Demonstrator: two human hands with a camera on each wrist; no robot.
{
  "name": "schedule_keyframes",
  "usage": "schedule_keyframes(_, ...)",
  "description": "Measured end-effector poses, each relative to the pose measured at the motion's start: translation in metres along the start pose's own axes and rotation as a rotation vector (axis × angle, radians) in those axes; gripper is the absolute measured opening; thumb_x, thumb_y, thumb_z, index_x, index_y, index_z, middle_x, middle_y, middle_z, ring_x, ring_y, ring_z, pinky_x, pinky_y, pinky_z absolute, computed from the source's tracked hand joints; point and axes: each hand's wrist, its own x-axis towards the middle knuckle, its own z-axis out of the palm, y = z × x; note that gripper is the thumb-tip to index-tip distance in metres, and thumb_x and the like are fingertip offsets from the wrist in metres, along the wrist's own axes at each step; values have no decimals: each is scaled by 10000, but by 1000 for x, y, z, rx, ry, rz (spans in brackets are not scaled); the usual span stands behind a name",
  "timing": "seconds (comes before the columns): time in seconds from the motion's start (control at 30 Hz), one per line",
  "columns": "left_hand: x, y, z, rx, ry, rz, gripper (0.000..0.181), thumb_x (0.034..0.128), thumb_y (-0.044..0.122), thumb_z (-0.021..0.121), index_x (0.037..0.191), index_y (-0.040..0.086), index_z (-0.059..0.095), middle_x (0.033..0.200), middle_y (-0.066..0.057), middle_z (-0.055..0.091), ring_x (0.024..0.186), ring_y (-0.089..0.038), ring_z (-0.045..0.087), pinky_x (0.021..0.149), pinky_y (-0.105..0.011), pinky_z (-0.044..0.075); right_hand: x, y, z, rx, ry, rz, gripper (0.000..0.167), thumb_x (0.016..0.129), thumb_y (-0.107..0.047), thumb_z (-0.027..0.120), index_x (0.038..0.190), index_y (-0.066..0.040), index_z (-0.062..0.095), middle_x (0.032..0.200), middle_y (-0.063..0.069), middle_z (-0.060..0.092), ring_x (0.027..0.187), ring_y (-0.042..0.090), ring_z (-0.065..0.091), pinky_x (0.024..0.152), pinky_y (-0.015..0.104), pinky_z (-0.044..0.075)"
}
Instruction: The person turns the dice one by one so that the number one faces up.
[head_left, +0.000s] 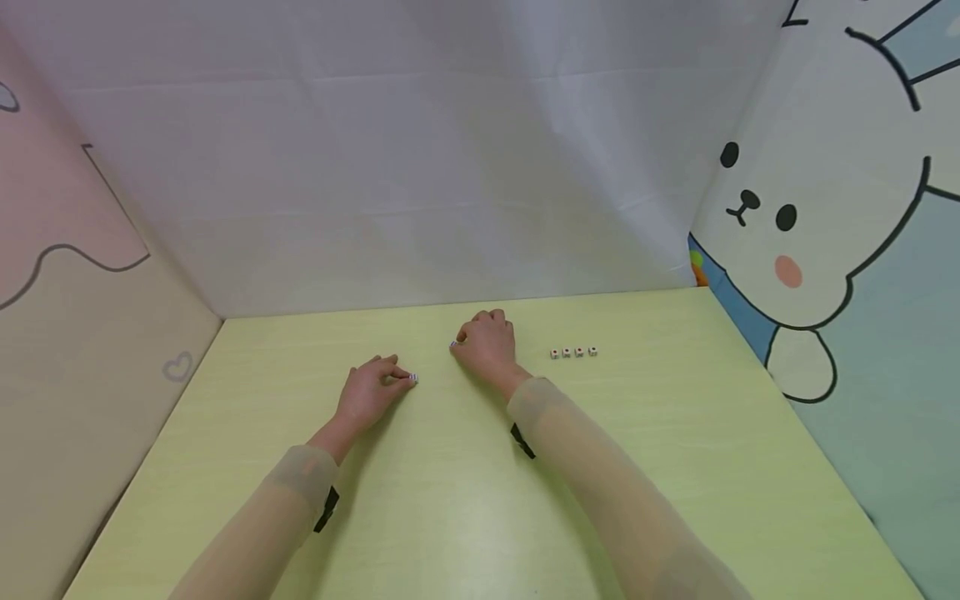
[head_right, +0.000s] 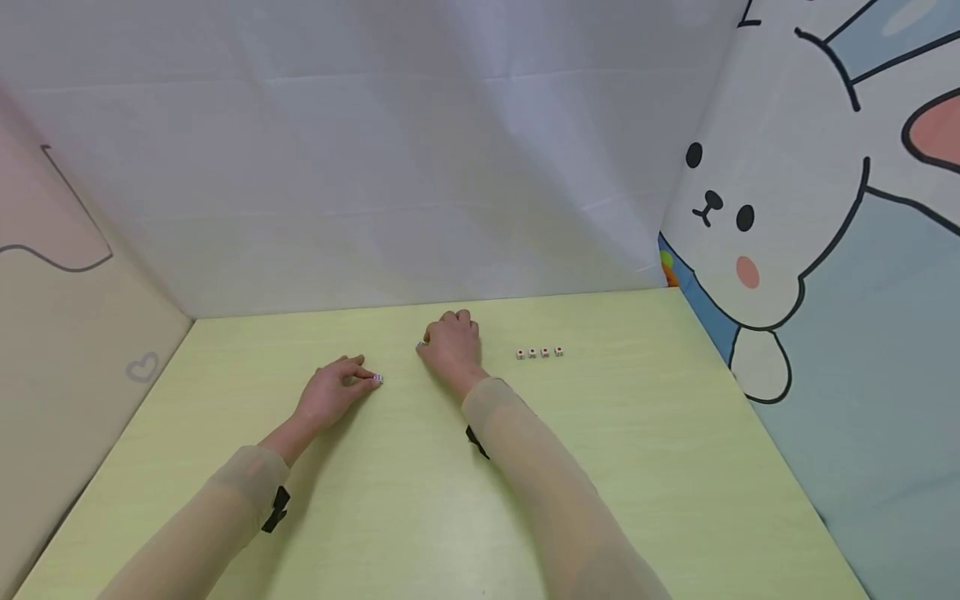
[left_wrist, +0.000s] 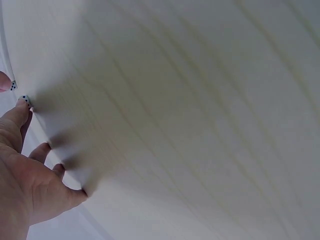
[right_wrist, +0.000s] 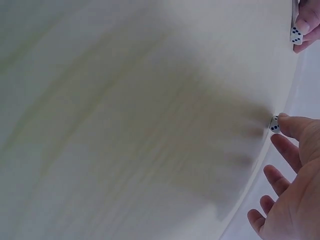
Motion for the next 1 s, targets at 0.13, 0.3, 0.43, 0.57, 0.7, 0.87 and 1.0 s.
schedule_keyframes(0.13,1,0,0,-3,0,3,185,970,242,734,1049,80,775,1494,-227,504,1455,-478,336,1159,-751,79,-3,-2,-3,-19,-1,0,251,972,-409,656,1081,-225,787,1257,9,609,1267,299,416,1058,466,388)
schedule_keyframes(0.3,2,-1,0,-3,-1,2,182,968,245,737,1045,85,778,1489,-224,512,1454,-478,338,1159,-750,80,-3,-2,-2,-34,5,6,243,979,-407,650,1079,-231,785,1258,6,609,1272,297,420,1061,459,390)
schedule_keyframes(0.43,4,-3,2,-2,0,2,184,970,253,735,1042,90,779,1488,-219,516,1453,-473,344,1163,-745,82,-1,-3,0,-29,24,-1,227,990,-401,644,1074,-247,787,1277,-2,606,1283,296,419,1060,461,391)
schedule_keyframes(0.57,5,-5,4,-1,3,0,191,971,261,733,1044,90,779,1489,-211,518,1454,-465,348,1168,-738,83,0,-5,-3,-33,47,-16,220,992,-424,653,1049,-261,790,1278,-10,609,1292,292,416,1061,462,393)
schedule_keyframes(0.7,5,-6,4,0,0,5,198,976,268,726,1049,91,779,1492,-218,511,1454,-473,342,1157,-752,85,-3,-7,-12,-51,63,-36,218,989,-445,665,1037,-274,791,1287,-18,608,1322,289,405,1077,464,389)
schedule_keyframes(0.87,5,-5,3,-1,-1,11,191,975,258,728,1049,88,778,1492,-223,507,1452,-477,342,1155,-755,88,-12,-6,-32,-31,79,-88,213,979,-448,683,1040,-280,799,1317,-12,605,1355,299,387,1087,481,385)
schedule_keyframes(1.0,5,-6,4,2,-7,14,188,980,256,721,1050,89,774,1498,-226,500,1453,-480,338,1158,-750,93,-21,1,-51,-15,97,-136,197,973,-440,694,1021,-287,809,1347,-6,602,1364,300,381,1094,492,381)
